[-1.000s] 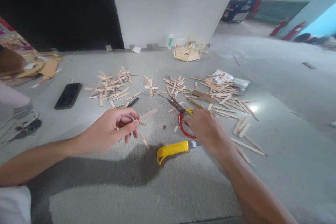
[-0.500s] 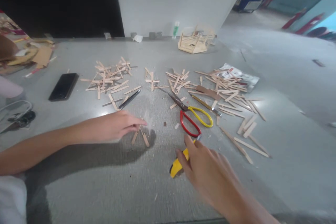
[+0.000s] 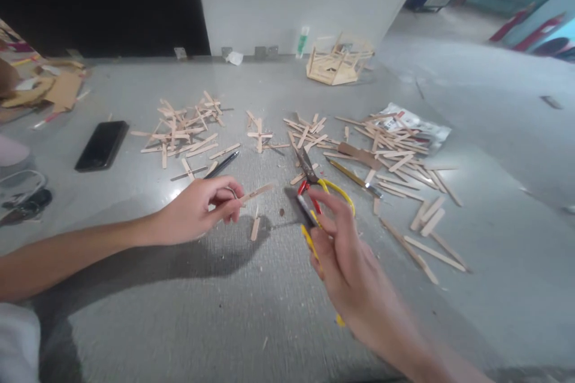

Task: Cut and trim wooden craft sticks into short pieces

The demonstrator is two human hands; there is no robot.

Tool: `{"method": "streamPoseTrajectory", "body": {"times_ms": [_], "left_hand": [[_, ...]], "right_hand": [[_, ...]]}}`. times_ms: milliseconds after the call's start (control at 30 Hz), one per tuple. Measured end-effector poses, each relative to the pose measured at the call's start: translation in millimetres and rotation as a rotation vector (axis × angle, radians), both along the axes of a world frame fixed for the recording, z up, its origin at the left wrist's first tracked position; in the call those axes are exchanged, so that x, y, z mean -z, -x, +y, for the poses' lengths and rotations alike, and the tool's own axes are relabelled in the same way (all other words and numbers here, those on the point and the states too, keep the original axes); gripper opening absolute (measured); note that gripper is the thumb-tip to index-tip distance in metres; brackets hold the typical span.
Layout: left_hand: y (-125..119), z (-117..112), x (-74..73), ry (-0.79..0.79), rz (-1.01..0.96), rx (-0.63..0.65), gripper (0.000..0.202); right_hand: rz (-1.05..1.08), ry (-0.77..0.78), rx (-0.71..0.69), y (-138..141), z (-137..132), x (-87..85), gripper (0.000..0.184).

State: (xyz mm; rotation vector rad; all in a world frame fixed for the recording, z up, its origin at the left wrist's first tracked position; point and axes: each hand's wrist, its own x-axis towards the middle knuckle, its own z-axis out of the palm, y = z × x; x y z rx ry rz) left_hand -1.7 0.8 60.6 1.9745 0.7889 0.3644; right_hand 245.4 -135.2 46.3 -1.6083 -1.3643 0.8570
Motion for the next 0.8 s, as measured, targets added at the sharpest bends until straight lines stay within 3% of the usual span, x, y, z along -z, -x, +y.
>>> {"method": "streamPoseTrajectory", "body": {"times_ms": [67,233,367,567,800], "left_hand": [[-2.0,-10.1,-3.9,0.021,-0.07,-0.024,0.023],[-1.2,-25.6,-4.8,-0.137,-0.113,0.005,0.022],[1.6,-30.9,-1.3,-0.241,-0.124,0.016,0.021],[3.5,-34.2,8.0,-0.352,-0.13,0.095,0.028],[4.6,-33.2,11.5,-0.279,-0.137,0.119,0.026]], "right_hand": [[0.172,0.003,0.0,7.0,12.8,-1.6,0.05],[0.485,-0.061,0.099,26.1,37.0,-3.2,0.029],[0.501,-0.073,-0.021,31.9,44.2,-5.0,0.029],[0.467,-0.075,-0.082,29.8,47.6,-1.8,0.027],[0.532,-0.028,-0.05,30.8,47.2,2.7,0.03]]}}
